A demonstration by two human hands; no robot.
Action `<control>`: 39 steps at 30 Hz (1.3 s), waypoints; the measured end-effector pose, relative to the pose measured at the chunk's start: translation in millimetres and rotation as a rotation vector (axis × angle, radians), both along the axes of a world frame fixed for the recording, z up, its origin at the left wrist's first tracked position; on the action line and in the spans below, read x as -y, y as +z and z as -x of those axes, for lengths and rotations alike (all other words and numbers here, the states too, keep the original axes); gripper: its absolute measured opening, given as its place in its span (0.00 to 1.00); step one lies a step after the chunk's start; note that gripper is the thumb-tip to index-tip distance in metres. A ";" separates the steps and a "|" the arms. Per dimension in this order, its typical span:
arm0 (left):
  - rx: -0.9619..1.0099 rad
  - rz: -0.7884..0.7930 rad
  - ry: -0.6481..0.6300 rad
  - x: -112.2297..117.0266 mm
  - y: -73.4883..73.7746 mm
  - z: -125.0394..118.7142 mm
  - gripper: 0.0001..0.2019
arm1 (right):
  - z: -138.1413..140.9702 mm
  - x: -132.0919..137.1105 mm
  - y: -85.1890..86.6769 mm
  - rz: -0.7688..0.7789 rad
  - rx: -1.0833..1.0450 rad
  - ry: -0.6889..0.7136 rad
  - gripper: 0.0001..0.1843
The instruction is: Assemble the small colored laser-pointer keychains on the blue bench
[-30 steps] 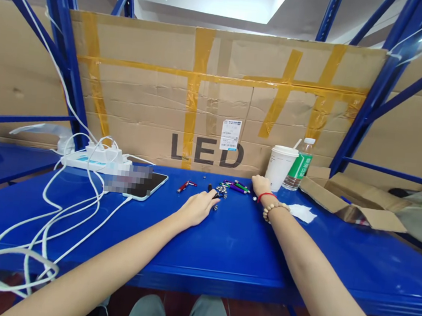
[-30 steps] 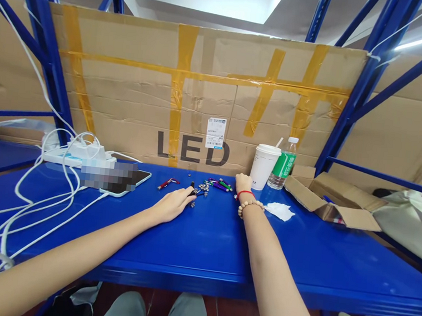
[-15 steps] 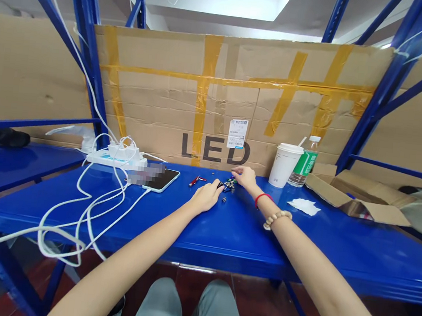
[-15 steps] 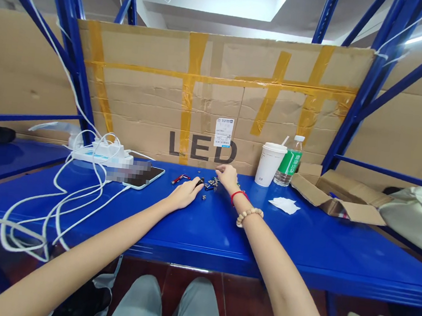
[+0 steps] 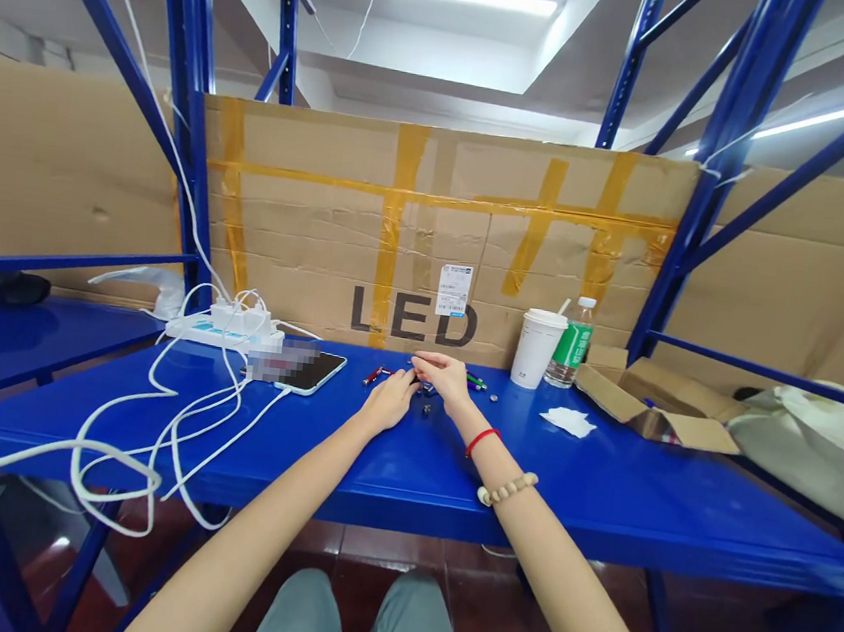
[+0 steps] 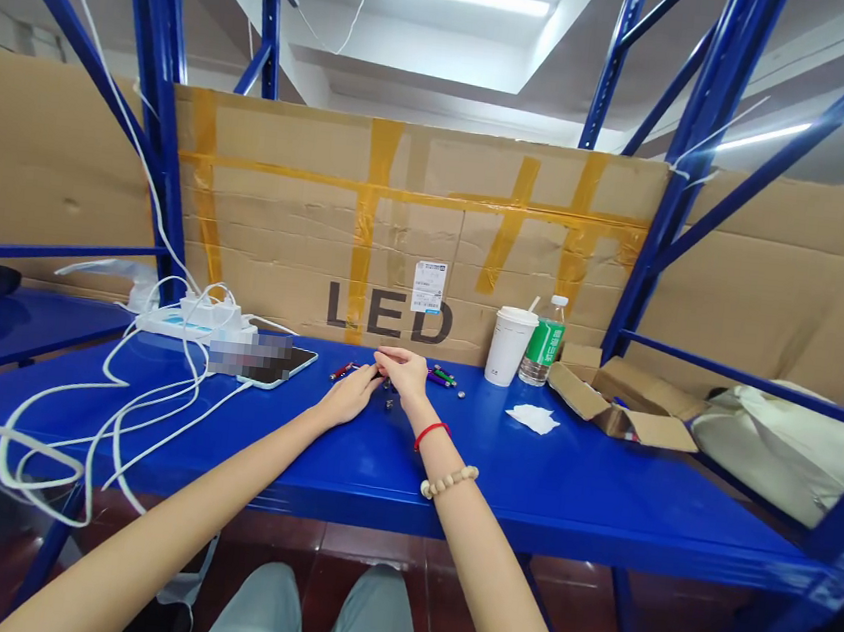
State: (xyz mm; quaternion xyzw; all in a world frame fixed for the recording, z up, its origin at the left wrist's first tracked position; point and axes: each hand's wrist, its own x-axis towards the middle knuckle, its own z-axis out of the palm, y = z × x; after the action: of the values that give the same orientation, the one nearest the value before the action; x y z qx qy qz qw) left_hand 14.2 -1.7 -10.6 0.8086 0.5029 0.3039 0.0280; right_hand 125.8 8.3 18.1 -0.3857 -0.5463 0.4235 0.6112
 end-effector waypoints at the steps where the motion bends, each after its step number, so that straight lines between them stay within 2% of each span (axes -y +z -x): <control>1: 0.007 -0.001 -0.007 -0.2 -0.4 0.2 0.14 | -1.0 0.4 0.1 0.014 -0.019 0.017 0.12; 10: 0.071 -0.006 0.008 10.1 7.2 2.6 0.11 | -8.6 -0.1 3.6 0.137 -0.192 0.073 0.05; 16: 0.071 -0.014 0.034 11.8 8.5 0.1 0.11 | -9.2 -0.1 5.1 0.153 -0.179 0.169 0.05; 21: 0.045 0.014 0.099 14.9 11.5 0.4 0.11 | -9.1 -3.3 -1.2 0.140 -0.154 0.128 0.03; 29: 0.052 0.023 0.126 16.0 11.2 1.9 0.12 | -8.5 -7.8 -10.8 0.071 0.037 0.085 0.16; 35: 0.052 0.068 0.108 15.8 11.2 3.1 0.13 | -7.4 -3.6 -9.3 0.065 0.122 0.074 0.18; 39: 0.034 0.096 0.104 14.7 10.4 3.7 0.13 | -5.3 -4.2 -8.8 -0.027 0.162 0.053 0.17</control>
State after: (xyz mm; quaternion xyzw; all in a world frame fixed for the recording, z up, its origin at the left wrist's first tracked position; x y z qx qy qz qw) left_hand 10.4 -16.4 -0.2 0.7740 0.5575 0.2941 0.0594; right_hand 131.1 12.5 9.4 -0.3960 -0.6097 0.3994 0.5585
